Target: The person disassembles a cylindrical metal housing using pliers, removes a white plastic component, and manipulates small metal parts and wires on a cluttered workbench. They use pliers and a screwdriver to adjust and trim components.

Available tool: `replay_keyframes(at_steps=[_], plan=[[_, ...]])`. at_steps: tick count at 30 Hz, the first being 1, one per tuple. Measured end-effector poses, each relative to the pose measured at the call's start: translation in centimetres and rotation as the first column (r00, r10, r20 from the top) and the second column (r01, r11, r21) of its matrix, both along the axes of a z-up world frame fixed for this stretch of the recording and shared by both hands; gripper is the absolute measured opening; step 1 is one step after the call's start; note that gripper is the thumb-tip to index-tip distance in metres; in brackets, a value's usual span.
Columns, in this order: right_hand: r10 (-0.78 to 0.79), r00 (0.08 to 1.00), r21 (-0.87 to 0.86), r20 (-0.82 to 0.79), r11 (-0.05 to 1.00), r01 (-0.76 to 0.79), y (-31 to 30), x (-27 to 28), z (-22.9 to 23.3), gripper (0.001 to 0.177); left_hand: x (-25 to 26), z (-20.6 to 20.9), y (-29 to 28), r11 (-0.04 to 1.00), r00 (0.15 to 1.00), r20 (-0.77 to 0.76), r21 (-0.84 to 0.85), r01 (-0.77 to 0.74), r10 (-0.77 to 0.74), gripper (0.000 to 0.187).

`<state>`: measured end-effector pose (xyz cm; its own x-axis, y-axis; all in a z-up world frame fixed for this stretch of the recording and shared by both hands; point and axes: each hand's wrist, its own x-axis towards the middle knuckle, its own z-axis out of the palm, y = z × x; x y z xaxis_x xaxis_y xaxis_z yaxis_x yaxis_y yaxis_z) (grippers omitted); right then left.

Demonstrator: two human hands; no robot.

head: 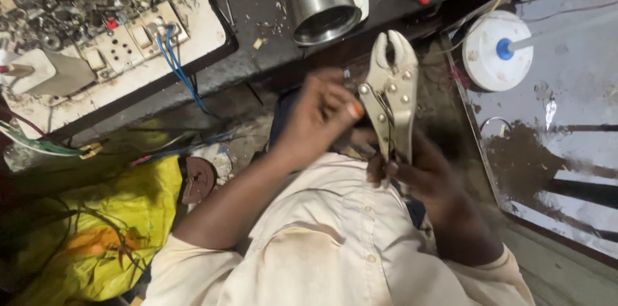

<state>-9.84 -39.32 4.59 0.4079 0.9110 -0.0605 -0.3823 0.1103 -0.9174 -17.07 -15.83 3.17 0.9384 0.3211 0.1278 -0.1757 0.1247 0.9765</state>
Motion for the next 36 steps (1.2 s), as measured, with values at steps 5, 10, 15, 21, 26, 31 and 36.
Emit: replay_keyframes(at_steps=[5, 10, 15, 21, 26, 31, 36], plan=[[-0.110, 0.994, -0.161, 0.020, 0.981, 0.112, 0.9, -1.3, -4.7, 0.032, 2.4, -4.7, -2.5, 0.907, 0.939, -0.102, -0.312, 0.283, -0.328, 0.055], [-0.168, 0.965, -0.242, 0.199, 0.946, 0.214, -1.4, -0.4, -6.5, 0.032, 2.8, -4.2, -3.7, 0.706, 0.884, -0.041, -0.619, 0.344, -0.467, 0.052], [-0.266, 0.909, -0.306, 0.322, 0.879, 0.365, -2.1, -1.0, -6.7, 0.031, 4.1, -1.9, -4.4, 0.814, 0.954, 0.019, -0.517, 0.266, -0.300, 0.051], [-0.317, 0.793, -0.328, 0.520, 0.783, 0.528, -3.2, -2.0, -5.9, 0.019, 4.3, -1.4, -3.8, 0.806, 0.966, 0.002, -0.551, 0.216, -0.257, 0.051], [-0.341, 0.707, -0.252, 0.620, 0.766, 0.591, -4.6, -1.7, -4.3, 0.025, 3.9, -0.9, -4.6, 0.863, 0.936, 0.015, -0.382, 0.331, -0.353, 0.053], [-0.582, 0.387, 0.068, 0.716, 0.609, 0.790, -4.8, -2.8, -2.7, 0.037, 4.6, 0.4, -4.8, 0.779, 0.972, 0.104, -0.583, 0.233, -0.213, 0.053], [-0.453, -0.261, 0.483, 0.853, 0.490, 0.726, -5.0, -3.6, -1.1, 0.022, 4.7, 1.6, -4.4, 0.681, 0.975, 0.174, -0.697, 0.223, -0.141, 0.056]])
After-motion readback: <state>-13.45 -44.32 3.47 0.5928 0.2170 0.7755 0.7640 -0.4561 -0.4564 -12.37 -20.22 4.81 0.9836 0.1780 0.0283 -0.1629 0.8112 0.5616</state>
